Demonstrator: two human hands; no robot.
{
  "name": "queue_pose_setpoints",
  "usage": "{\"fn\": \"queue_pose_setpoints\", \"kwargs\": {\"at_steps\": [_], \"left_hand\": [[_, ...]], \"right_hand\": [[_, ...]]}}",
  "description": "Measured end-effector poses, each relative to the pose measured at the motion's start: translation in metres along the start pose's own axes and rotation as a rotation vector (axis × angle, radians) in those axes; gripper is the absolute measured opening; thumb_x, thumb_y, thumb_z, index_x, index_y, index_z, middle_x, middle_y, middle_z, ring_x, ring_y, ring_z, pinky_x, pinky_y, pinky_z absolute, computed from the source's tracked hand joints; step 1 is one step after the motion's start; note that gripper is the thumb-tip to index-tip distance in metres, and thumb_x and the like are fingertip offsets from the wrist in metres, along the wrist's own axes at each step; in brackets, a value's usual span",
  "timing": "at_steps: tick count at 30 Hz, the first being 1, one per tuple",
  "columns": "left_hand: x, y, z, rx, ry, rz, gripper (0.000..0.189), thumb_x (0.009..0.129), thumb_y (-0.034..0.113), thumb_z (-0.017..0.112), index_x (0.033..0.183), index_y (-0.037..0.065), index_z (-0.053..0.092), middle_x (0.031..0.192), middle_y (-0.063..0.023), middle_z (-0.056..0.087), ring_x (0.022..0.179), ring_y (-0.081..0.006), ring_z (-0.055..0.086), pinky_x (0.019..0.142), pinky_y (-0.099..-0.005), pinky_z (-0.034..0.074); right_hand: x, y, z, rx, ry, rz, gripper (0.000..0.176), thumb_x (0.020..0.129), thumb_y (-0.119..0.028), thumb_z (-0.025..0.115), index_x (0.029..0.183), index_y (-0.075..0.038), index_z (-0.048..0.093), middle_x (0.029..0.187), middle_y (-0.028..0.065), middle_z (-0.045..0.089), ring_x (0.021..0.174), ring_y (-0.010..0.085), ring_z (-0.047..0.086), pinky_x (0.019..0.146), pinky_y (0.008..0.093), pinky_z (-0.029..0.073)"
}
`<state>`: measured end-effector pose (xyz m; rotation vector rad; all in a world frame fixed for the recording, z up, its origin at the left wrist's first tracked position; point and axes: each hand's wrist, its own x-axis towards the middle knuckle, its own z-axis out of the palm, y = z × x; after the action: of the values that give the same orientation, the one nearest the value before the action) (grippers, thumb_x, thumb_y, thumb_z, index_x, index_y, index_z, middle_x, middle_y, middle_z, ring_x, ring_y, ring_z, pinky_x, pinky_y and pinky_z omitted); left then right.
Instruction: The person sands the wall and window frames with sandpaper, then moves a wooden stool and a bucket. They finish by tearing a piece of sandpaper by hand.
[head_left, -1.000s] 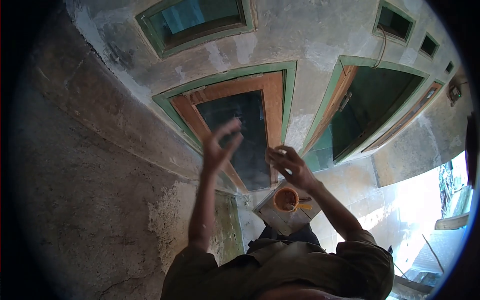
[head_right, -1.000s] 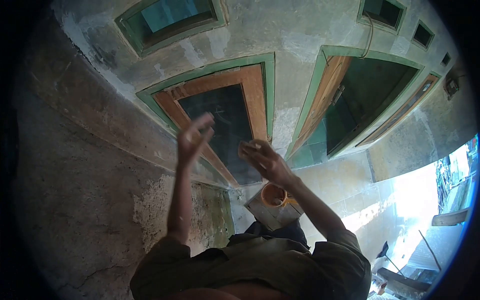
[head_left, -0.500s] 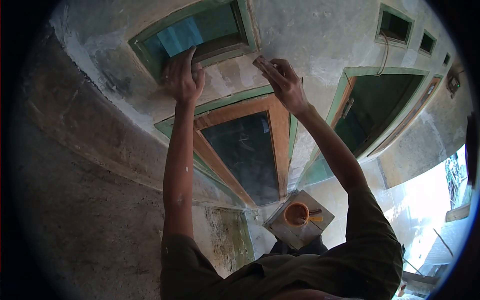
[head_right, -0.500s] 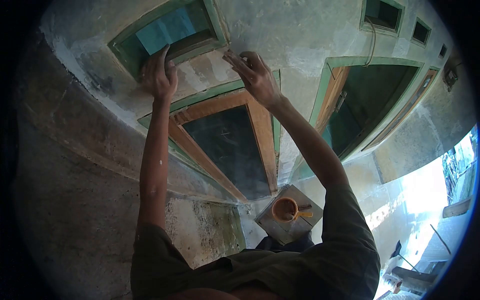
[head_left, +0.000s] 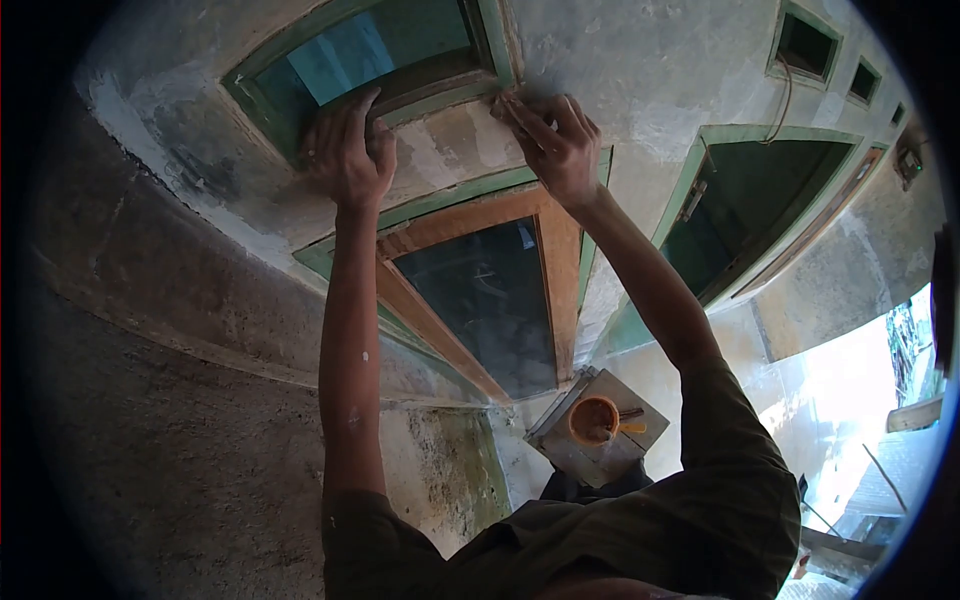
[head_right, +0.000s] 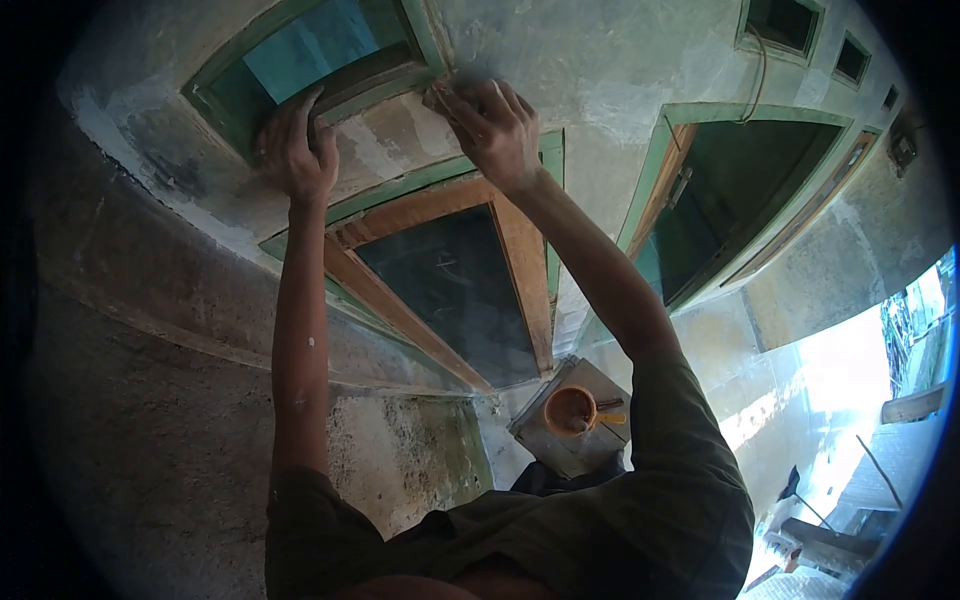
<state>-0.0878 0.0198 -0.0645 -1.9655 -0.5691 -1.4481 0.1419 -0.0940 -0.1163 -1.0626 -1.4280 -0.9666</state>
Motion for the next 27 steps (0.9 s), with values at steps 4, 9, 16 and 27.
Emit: {"fn": "queue_pose_setpoints", "kwargs": {"at_steps": [4, 9, 16, 27], "left_hand": [[0.001, 0.000, 0.000, 0.001, 0.010, 0.005, 0.032, 0.090, 0.024, 0.049, 0.116, 0.016, 0.067, 0.104, -0.0045, 0.069, 0.094, -0.0280, 0.063, 0.088, -0.0420, 0.043], [0.000, 0.001, -0.001, 0.017, -0.011, -0.011, 0.032, 0.090, 0.024, 0.049, 0.115, 0.016, 0.067, 0.104, -0.0045, 0.069, 0.094, -0.0280, 0.063, 0.088, -0.0417, 0.043], [0.002, -0.001, 0.003, 0.006, 0.078, 0.042, 0.032, 0.085, 0.021, 0.053, 0.114, 0.018, 0.066, 0.099, -0.0023, 0.069, 0.088, -0.0250, 0.063, 0.086, -0.0411, 0.044], [0.002, 0.001, 0.001, -0.029, 0.067, 0.028, 0.031, 0.088, 0.022, 0.050, 0.114, 0.017, 0.066, 0.101, -0.0035, 0.069, 0.089, -0.0257, 0.063, 0.088, -0.0417, 0.043]], "right_hand": [[-0.007, -0.010, 0.003, 0.041, 0.070, 0.081, 0.038, 0.070, -0.010, 0.078, 0.107, -0.015, 0.072, 0.090, 0.0029, 0.056, 0.074, 0.0174, 0.061, 0.051, 0.0324, 0.051], [-0.021, -0.005, 0.007, 0.057, 0.084, 0.073, 0.047, 0.069, 0.001, 0.076, 0.113, -0.016, 0.071, 0.091, 0.0033, 0.057, 0.065, 0.0156, 0.058, 0.050, 0.0311, 0.049], [-0.011, -0.013, 0.007, 0.013, 0.100, 0.113, 0.047, 0.069, 0.001, 0.074, 0.112, -0.017, 0.072, 0.087, 0.0026, 0.057, 0.064, 0.0162, 0.057, 0.049, 0.0313, 0.048], [0.012, -0.014, 0.012, -0.003, 0.127, 0.089, 0.045, 0.070, -0.001, 0.067, 0.110, -0.020, 0.070, 0.087, 0.0012, 0.055, 0.076, 0.0184, 0.061, 0.051, 0.0332, 0.051]]}}
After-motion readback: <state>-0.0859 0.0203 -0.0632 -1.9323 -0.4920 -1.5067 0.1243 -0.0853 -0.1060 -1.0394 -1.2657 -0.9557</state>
